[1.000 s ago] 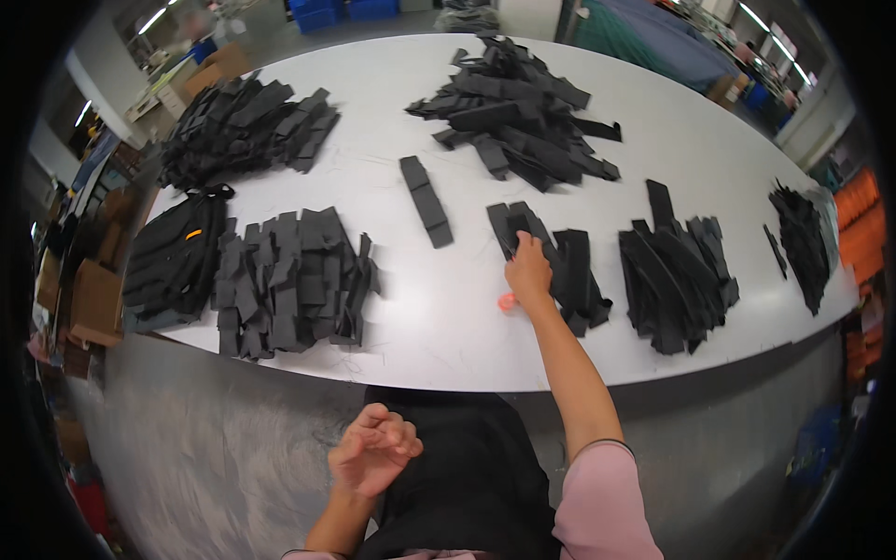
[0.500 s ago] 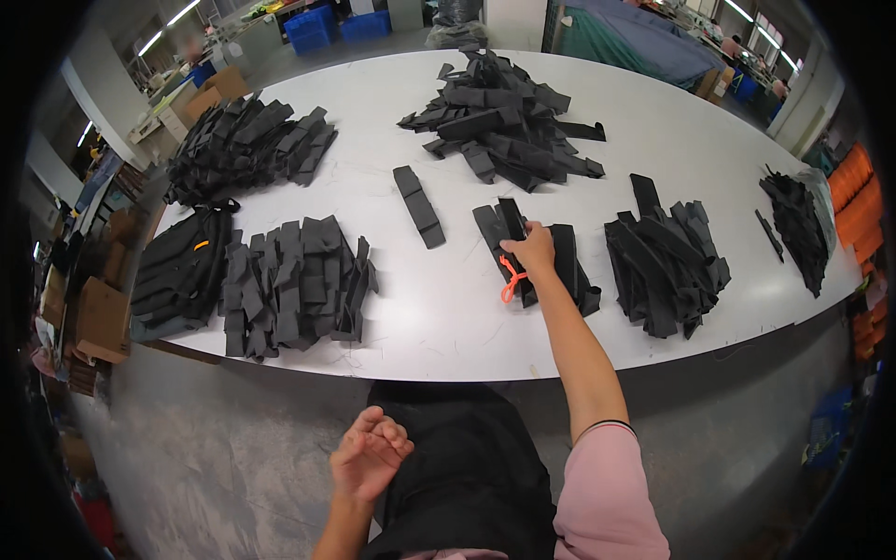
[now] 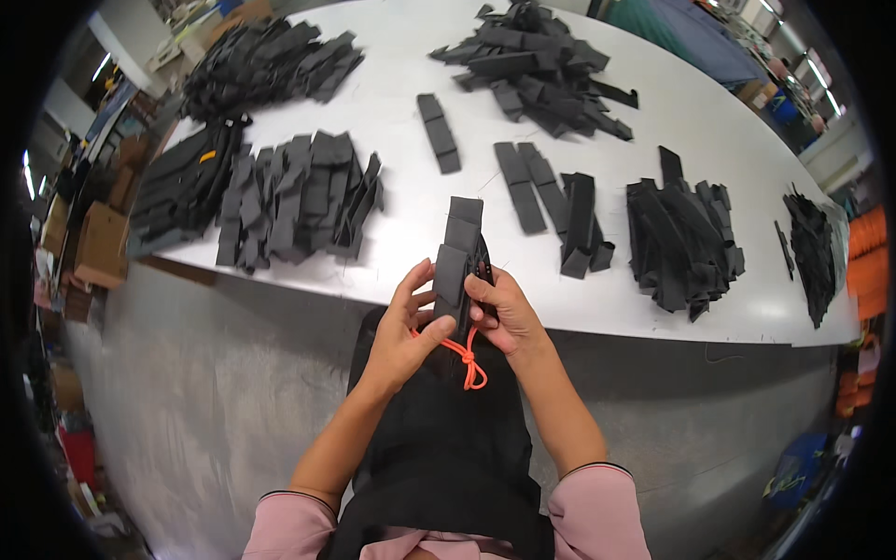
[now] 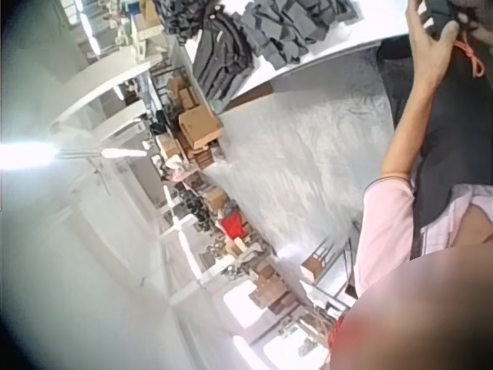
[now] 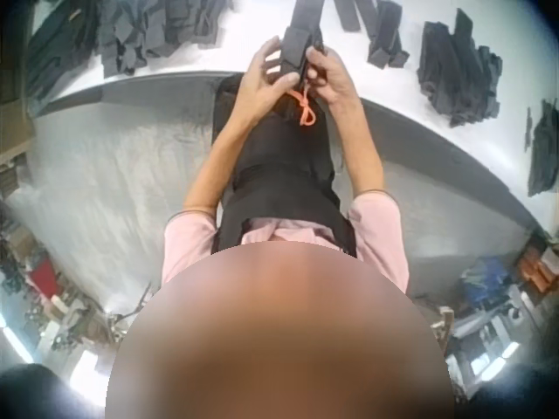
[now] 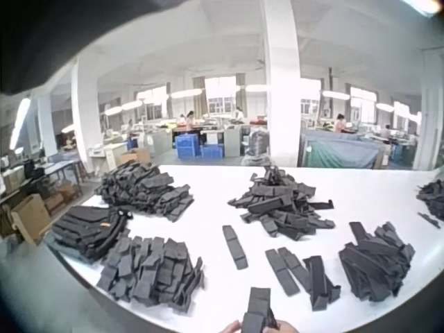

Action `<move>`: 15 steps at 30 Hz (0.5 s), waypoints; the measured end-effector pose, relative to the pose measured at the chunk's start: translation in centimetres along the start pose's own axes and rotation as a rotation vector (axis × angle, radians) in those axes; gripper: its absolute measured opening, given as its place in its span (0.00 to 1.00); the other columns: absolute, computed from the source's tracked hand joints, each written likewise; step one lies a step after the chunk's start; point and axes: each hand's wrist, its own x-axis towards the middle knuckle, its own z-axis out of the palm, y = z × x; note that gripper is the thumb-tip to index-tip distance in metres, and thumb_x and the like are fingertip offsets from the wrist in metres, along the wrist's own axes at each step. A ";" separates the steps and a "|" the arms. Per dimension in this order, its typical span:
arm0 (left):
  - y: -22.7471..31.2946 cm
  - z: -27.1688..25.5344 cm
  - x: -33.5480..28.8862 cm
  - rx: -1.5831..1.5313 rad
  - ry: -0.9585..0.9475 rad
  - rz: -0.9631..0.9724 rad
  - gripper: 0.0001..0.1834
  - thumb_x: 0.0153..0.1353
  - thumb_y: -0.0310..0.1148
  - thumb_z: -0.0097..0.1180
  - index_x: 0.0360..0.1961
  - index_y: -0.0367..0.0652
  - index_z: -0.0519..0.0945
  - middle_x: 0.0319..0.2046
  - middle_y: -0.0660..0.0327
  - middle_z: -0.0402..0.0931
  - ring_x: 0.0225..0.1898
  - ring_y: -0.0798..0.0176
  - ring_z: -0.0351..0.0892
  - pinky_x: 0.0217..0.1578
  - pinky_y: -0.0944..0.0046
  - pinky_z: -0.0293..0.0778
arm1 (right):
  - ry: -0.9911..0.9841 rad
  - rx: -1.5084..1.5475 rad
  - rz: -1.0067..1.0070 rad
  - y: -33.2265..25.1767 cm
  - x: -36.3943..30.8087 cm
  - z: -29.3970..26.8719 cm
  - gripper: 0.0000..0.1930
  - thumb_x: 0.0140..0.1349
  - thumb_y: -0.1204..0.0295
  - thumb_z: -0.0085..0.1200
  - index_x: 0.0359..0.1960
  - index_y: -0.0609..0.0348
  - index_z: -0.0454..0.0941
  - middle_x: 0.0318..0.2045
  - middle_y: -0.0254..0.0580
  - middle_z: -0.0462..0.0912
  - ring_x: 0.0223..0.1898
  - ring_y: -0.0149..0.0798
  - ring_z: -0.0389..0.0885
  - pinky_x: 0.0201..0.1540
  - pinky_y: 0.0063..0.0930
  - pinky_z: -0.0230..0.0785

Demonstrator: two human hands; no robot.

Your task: Trim excess fabric or foam from manufactured pieces using a pair of snips.

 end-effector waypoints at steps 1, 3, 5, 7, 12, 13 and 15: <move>0.0 -0.2 -0.8 0.053 0.009 -0.001 0.40 0.54 0.33 0.61 0.65 0.36 0.54 0.60 0.51 0.60 0.56 0.55 0.68 0.52 0.58 0.68 | -0.001 0.002 0.029 0.8 -0.1 0.0 0.17 0.54 0.68 0.63 0.41 0.64 0.72 0.27 0.34 0.78 0.16 0.18 0.68 0.11 0.09 0.52; -1.0 -0.8 -2.1 0.069 0.065 -0.028 0.42 0.52 0.31 0.63 0.65 0.36 0.54 0.60 0.50 0.61 0.54 0.55 0.70 0.50 0.59 0.71 | 0.042 -0.072 0.058 2.4 -0.4 0.8 0.18 0.53 0.70 0.64 0.42 0.64 0.71 0.27 0.33 0.77 0.16 0.18 0.68 0.11 0.08 0.52; -1.7 -1.4 -2.7 0.115 0.108 -0.113 0.42 0.52 0.29 0.63 0.66 0.38 0.54 0.62 0.49 0.57 0.55 0.58 0.68 0.51 0.61 0.69 | 0.092 -0.100 0.095 3.6 -0.4 2.2 0.18 0.53 0.72 0.64 0.43 0.63 0.71 0.25 0.31 0.75 0.16 0.18 0.67 0.12 0.08 0.51; -1.5 -1.8 -3.6 -0.242 0.127 -0.152 0.36 0.54 0.23 0.60 0.63 0.35 0.59 0.54 0.52 0.68 0.51 0.59 0.73 0.50 0.64 0.71 | 0.118 -0.171 0.041 4.4 -0.4 3.0 0.18 0.53 0.74 0.63 0.44 0.62 0.71 0.25 0.30 0.74 0.16 0.18 0.64 0.12 0.08 0.49; -2.2 -5.3 -6.0 -0.591 0.186 -0.268 0.25 0.60 0.27 0.52 0.58 0.30 0.64 0.53 0.51 0.70 0.52 0.53 0.74 0.50 0.55 0.76 | 0.209 -0.360 -0.072 5.9 -3.2 3.4 0.11 0.63 0.75 0.50 0.46 0.66 0.74 0.18 0.25 0.67 0.14 0.16 0.57 0.15 0.12 0.45; -2.1 -5.6 -6.4 -0.630 0.201 -0.299 0.24 0.61 0.29 0.50 0.57 0.29 0.64 0.54 0.49 0.69 0.52 0.52 0.74 0.50 0.53 0.75 | 0.278 -0.437 -0.060 6.0 -4.2 3.1 0.10 0.65 0.72 0.49 0.42 0.65 0.76 0.15 0.23 0.65 0.14 0.16 0.57 0.16 0.12 0.44; -2.3 -5.9 -6.6 -0.667 0.209 -0.307 0.24 0.61 0.29 0.49 0.57 0.29 0.64 0.54 0.48 0.69 0.53 0.51 0.73 0.50 0.52 0.75 | 0.268 -0.527 -0.039 6.1 -5.0 3.0 0.10 0.66 0.70 0.48 0.40 0.64 0.78 0.14 0.22 0.64 0.15 0.16 0.57 0.17 0.12 0.45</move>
